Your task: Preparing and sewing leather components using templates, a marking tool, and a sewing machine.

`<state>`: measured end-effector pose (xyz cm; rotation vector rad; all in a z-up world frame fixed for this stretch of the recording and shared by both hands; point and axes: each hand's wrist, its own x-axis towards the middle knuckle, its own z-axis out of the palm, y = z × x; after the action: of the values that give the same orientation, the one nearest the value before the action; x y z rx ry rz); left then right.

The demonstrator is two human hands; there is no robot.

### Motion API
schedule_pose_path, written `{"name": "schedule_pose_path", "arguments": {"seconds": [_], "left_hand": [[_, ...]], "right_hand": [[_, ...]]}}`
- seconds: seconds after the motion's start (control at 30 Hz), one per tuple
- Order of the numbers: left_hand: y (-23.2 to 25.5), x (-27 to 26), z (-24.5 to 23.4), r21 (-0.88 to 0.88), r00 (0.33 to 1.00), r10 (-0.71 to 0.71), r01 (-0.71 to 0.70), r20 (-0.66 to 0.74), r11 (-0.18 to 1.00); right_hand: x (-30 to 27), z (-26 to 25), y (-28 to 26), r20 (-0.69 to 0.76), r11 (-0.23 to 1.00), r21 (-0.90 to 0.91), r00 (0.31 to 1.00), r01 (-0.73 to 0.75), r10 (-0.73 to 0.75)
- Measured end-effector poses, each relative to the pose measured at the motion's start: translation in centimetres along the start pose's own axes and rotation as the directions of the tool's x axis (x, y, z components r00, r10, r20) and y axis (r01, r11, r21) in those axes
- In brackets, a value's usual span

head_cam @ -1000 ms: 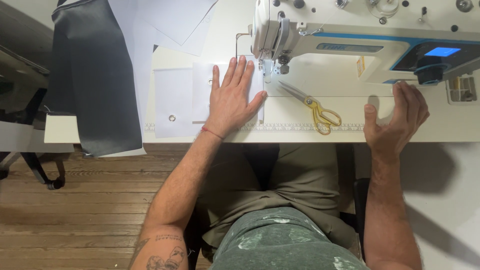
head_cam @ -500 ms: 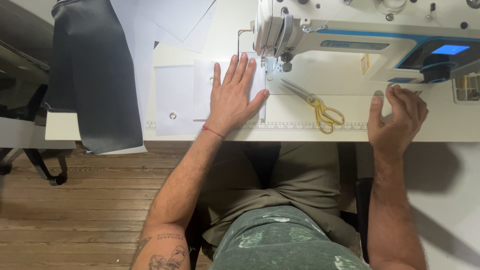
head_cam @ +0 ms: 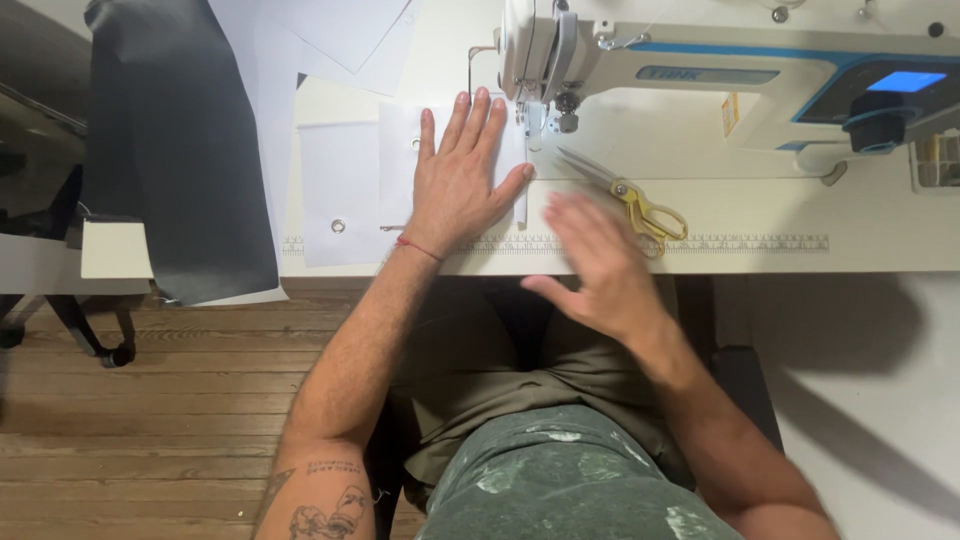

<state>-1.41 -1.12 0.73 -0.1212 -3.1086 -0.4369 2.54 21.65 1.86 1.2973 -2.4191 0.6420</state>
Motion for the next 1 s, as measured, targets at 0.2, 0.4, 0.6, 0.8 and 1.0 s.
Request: {"name": "schedule_pose_path", "arguments": {"seconds": [0.2, 0.4, 0.6, 0.8, 1.0], "left_hand": [[-0.8, 0.4, 1.0, 0.015, 0.997, 0.028, -0.027, -0.077, 1.000], [-1.1, 0.8, 1.5, 0.006, 0.988, 0.043, -0.043, -0.151, 0.999], [-1.5, 1.5, 1.6, 0.002, 0.990, 0.039, -0.039, -0.135, 0.999], [-1.6, 2.0, 1.5, -0.015, 0.992, 0.035, -0.037, -0.121, 0.999], [-2.1, 2.8, 2.2, 0.004, 0.988, 0.046, -0.046, -0.146, 0.999]], "right_hand": [[1.0, 2.1, -0.8, 0.075, 0.999, -0.043, 0.997, 0.025, -0.022], [1.2, 2.3, -0.9, 0.104, 0.996, -0.092, 0.995, 0.005, 0.004], [1.4, 2.7, -0.8, 0.098, 0.996, -0.092, 0.995, -0.007, 0.016], [1.8, 2.8, -0.6, 0.083, 0.995, -0.096, 0.997, -0.005, 0.013], [2.2, 2.8, -0.5, 0.102, 0.997, -0.067, 0.994, -0.030, 0.036]]}}
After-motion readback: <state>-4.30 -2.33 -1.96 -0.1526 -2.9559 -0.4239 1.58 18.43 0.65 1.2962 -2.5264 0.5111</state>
